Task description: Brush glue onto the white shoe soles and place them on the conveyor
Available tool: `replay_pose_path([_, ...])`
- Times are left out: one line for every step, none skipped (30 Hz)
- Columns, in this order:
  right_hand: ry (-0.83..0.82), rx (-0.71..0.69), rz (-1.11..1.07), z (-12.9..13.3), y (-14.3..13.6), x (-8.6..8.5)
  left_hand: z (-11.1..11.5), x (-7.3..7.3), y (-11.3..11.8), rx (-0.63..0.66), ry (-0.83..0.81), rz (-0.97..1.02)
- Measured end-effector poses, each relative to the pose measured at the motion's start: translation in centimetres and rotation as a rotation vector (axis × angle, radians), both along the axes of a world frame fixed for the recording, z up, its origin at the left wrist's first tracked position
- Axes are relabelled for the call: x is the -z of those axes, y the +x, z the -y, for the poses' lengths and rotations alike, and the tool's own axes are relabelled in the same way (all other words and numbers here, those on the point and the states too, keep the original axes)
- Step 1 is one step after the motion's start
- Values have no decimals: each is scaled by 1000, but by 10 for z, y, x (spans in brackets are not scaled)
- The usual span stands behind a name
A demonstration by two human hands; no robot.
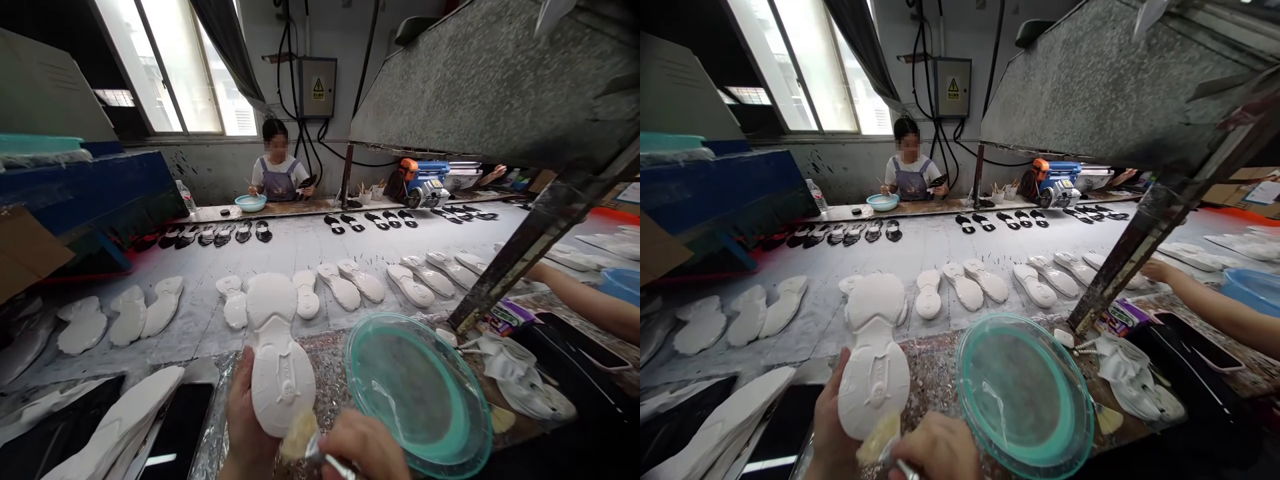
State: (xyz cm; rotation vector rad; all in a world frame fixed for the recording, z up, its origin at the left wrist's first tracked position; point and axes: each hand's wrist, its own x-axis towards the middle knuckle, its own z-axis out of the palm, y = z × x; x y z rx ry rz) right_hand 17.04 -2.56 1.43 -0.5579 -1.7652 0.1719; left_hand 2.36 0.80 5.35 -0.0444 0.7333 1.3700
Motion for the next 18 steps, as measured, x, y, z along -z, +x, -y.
replay_pose_path([-24,-30,20,-2,6,1,0,-1,-1,19,-4,13])
replay_pose_path([-42,-36,22,-4,13,1,0,-1,-2,25,-11,23])
replay_pose_path([-64,-32,23,-5,19,2,0,-2,-4,27,-24,28])
replay_pose_path([-86,-26,24,-7,25,3,0,-2,-5,24,-38,24])
replay_pose_path([-113,-7,8,-7,30,2,0,-1,-6,22,-49,12])
replay_pose_path([-150,22,-25,-7,34,0,0,-1,-6,20,-53,-7])
replay_pose_path([-189,49,-57,-7,37,-4,0,1,-6,23,-47,-34])
replay_pose_path([-223,66,-79,-7,39,-10,1,3,-4,35,-31,-69])
replay_pose_path([-250,64,-87,-7,39,-17,2,5,-1,49,-3,-115])
replay_pose_path([-267,47,-82,-7,38,-25,5,8,1,53,36,-176])
replay_pose_path([-276,36,-87,-8,36,-32,7,10,4,51,78,-247])
replay_pose_path([-285,15,-89,-9,33,-38,10,12,7,36,119,-326])
replay_pose_path([-284,17,-94,-11,29,-43,13,14,8,13,154,-407])
replay_pose_path([-279,34,-98,-13,25,-46,16,15,9,-15,183,-483])
replay_pose_path([-272,45,-94,-14,21,-47,19,16,10,-38,203,-547])
replay_pose_path([-260,56,-90,-15,18,-48,21,16,10,-48,219,-594])
replay_pose_path([-251,63,-90,-16,15,-48,22,15,10,-54,232,-625])
replay_pose_path([-246,64,-95,-15,13,-48,23,15,10,-63,245,-644])
